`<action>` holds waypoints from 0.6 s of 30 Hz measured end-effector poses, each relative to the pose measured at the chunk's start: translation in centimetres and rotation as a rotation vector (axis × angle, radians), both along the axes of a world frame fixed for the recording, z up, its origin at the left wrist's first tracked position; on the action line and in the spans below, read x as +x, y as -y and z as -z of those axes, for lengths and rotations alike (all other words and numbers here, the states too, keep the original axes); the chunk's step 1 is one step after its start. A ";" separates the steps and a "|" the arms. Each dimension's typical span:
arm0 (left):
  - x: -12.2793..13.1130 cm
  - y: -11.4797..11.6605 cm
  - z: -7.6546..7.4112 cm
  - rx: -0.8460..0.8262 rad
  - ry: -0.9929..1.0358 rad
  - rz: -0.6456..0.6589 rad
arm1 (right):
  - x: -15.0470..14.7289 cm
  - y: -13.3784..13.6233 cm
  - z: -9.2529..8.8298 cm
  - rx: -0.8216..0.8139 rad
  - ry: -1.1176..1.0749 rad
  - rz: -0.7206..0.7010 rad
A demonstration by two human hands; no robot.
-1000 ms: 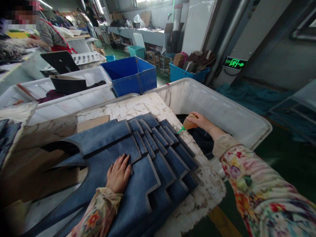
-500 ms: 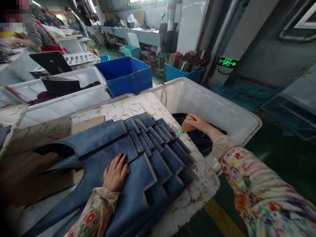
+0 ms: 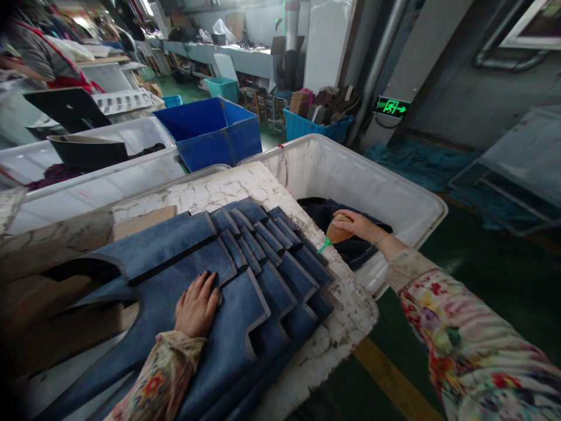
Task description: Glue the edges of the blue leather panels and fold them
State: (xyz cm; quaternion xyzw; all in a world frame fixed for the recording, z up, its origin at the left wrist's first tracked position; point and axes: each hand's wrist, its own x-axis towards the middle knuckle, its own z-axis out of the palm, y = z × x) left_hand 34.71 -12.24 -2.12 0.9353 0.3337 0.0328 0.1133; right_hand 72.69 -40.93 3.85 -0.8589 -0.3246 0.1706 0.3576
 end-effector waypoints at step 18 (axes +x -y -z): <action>0.5 3.5 -5.7 -0.353 0.279 0.199 | -14.8 7.6 -2.1 0.539 -0.869 0.484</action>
